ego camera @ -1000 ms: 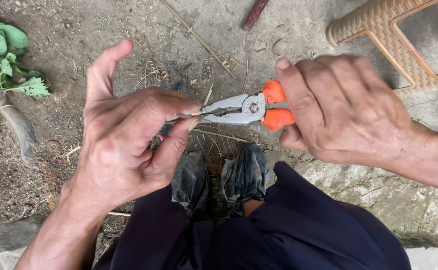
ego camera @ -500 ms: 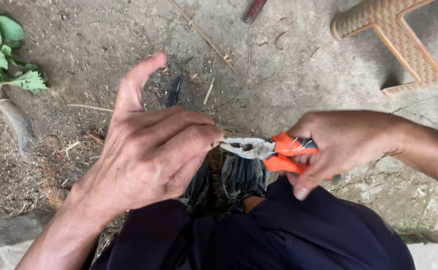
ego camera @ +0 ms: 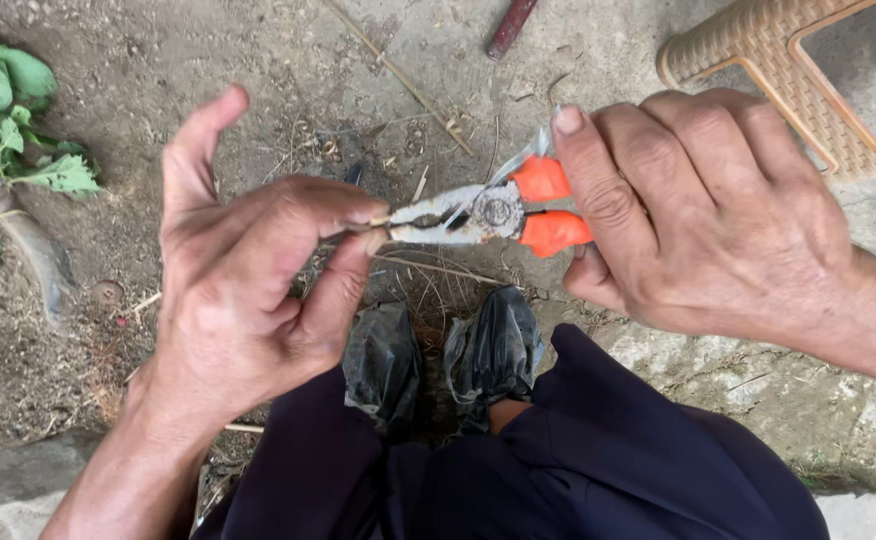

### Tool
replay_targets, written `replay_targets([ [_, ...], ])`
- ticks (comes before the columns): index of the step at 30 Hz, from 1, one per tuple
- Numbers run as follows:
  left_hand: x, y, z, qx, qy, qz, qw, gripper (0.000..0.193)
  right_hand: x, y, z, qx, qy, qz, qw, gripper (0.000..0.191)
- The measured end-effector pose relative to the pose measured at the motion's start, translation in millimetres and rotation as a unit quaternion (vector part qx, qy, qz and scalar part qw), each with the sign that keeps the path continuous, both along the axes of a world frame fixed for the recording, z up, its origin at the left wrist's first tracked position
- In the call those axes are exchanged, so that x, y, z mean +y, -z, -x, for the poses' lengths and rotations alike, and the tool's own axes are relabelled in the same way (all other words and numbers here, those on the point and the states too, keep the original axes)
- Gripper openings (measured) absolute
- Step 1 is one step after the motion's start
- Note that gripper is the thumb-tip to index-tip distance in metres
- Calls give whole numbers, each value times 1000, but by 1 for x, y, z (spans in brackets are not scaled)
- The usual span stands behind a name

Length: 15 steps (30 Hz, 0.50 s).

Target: The person assembles thin bamboo sticks into a small cross-shaped structure. They use wire to bind the sticks together and employ pliers to cut and twist the wire, securing the joints.

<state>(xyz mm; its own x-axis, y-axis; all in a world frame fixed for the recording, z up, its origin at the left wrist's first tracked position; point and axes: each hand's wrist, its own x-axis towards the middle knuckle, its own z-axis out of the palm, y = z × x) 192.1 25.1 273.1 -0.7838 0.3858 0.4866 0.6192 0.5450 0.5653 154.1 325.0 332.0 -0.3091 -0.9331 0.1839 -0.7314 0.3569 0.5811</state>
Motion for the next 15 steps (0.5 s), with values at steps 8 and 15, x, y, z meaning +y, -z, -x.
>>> replay_targets([
  [8,-1,-6,0,59,23,52,997,9,11,37,-10,-554,158,60,815,34],
  [15,2,11,-1,53,69,68,994,11,3,58,4,-868,212,31,448,43],
])
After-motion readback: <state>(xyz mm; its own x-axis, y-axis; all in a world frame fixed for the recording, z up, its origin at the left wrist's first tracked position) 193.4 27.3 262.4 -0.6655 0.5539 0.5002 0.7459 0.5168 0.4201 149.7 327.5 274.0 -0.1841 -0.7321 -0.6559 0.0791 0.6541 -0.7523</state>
